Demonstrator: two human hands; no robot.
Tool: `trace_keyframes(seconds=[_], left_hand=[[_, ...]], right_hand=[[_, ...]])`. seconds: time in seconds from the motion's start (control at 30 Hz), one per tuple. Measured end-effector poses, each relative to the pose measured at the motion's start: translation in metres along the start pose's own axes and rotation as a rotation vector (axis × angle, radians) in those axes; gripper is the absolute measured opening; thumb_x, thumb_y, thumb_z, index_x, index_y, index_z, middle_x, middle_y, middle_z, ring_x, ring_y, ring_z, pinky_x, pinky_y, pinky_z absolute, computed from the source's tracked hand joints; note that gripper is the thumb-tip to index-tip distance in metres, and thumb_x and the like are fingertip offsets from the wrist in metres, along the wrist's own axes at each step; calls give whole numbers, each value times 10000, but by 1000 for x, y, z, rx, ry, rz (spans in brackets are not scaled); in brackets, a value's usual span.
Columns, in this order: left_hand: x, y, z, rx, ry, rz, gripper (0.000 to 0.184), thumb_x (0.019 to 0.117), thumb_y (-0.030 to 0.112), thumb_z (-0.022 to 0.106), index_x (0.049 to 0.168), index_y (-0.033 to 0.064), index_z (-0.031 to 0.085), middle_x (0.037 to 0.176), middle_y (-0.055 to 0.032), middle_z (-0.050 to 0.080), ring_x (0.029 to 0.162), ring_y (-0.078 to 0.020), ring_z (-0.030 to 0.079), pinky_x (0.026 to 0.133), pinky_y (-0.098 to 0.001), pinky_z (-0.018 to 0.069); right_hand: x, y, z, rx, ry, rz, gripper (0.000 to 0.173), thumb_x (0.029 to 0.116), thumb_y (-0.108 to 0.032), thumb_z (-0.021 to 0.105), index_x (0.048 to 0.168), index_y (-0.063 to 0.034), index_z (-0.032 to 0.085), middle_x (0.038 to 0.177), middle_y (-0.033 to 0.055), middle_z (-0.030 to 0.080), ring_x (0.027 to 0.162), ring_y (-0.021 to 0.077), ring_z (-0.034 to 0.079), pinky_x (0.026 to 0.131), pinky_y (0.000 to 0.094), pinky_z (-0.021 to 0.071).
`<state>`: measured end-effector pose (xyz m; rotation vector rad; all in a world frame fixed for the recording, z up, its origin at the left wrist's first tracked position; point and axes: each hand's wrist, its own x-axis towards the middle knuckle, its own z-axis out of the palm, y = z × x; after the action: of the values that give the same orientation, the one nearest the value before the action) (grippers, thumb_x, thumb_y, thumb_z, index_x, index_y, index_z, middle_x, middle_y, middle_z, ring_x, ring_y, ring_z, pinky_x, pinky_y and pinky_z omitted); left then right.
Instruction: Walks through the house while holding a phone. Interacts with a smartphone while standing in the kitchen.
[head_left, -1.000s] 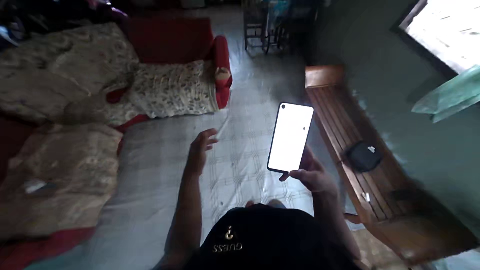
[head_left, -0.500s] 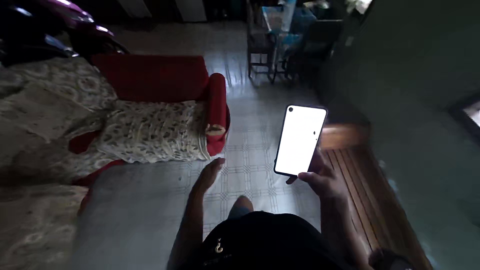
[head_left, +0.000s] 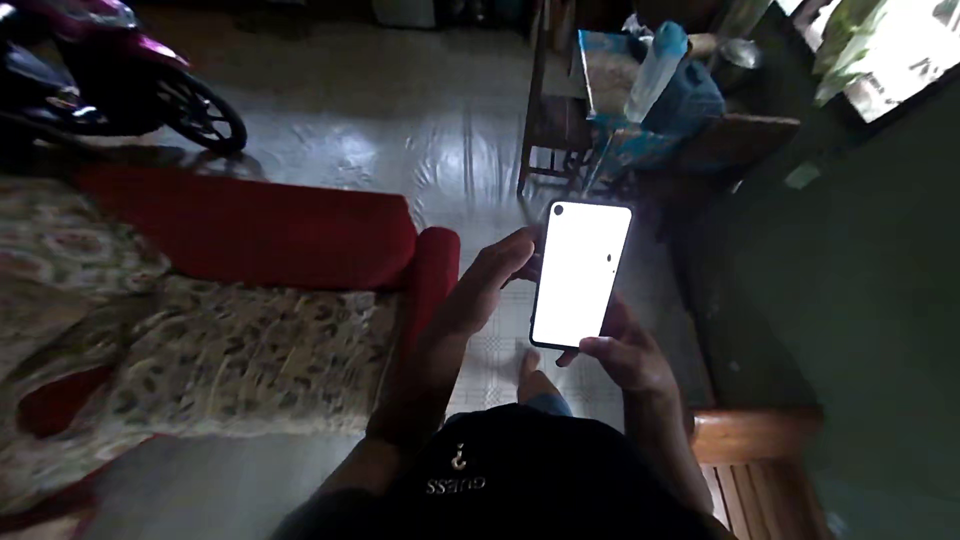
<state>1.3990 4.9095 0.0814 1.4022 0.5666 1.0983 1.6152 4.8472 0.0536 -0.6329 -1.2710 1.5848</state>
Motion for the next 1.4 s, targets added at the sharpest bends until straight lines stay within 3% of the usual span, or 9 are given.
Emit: trace_keyframes(seconds=[0.1, 0.2, 0.3, 0.63, 0.7, 0.83, 1.0, 1.17, 1.4], left_hand=[[92, -39, -31, -21, 21, 15, 425, 1062, 306, 402, 1342, 37, 577, 1116, 77, 702, 1002, -3, 657, 905, -230, 557], [179, -56, -54, 5, 192, -72, 408, 1032, 178, 386, 1346, -24, 548, 1119, -7, 674, 991, -38, 642, 910, -249, 540], [263, -77, -98, 57, 259, -79, 462, 1019, 197, 402, 1428, 13, 514, 1212, -9, 672, 1032, -31, 647, 930, -252, 544], [467, -103, -285, 85, 595, 5, 430, 987, 75, 350, 1362, -33, 533, 1158, 21, 673, 998, 2, 644, 908, -221, 548], [507, -107, -338, 98, 622, -1, 443, 986, 76, 355, 1379, -35, 525, 1163, 10, 671, 992, -1, 643, 901, -221, 545], [593, -107, -454, 103, 578, 25, 444, 991, 94, 376, 1392, 3, 544, 1175, 32, 692, 990, 2, 655, 896, -218, 550], [699, -104, -579, 117, 593, -9, 428, 994, 40, 388, 1390, -19, 539, 1139, 28, 697, 943, 13, 660, 872, -197, 557], [796, -132, -718, 147, 506, 52, 454, 992, 54, 378, 1416, -52, 500, 1203, 12, 685, 1017, -3, 658, 930, -232, 555], [952, -143, -919, 201, 632, -21, 437, 976, 65, 400, 1382, 4, 549, 1145, 44, 693, 951, 15, 653, 864, -200, 551]], right_hand=[[82, 6, -71, -37, -3, -3, 566, 893, -162, 729, 1395, -260, 487, 1163, -41, 730, 902, 142, 748, 734, 326, 657], [175, 6, -136, -36, -46, 30, 617, 889, -133, 716, 1433, -233, 445, 1181, -25, 720, 903, 160, 747, 722, 338, 658], [278, -5, -188, -17, -98, 70, 582, 891, -108, 701, 1415, -227, 478, 1154, -17, 734, 894, 159, 752, 715, 332, 660], [614, 32, -267, -3, -353, 198, 600, 851, -105, 723, 1389, -210, 481, 1135, -49, 735, 872, 137, 749, 713, 328, 657], [684, 45, -271, 23, -401, 198, 643, 868, -70, 692, 1439, -212, 431, 1171, -39, 722, 895, 151, 750, 726, 335, 660], [824, 51, -268, 58, -367, 207, 568, 873, -1, 637, 1384, -188, 474, 1114, -18, 744, 840, 149, 754, 707, 314, 656], [987, 70, -279, 49, -370, 194, 534, 884, -103, 692, 1370, -217, 502, 1113, -36, 744, 854, 142, 754, 698, 317, 658], [1150, 119, -301, 56, -411, 176, 606, 880, -183, 743, 1415, -242, 465, 1150, -41, 732, 884, 143, 750, 707, 321, 657], [1423, 173, -318, 131, -544, 170, 588, 909, -131, 698, 1429, -241, 446, 1197, -22, 714, 931, 161, 749, 716, 338, 660]])
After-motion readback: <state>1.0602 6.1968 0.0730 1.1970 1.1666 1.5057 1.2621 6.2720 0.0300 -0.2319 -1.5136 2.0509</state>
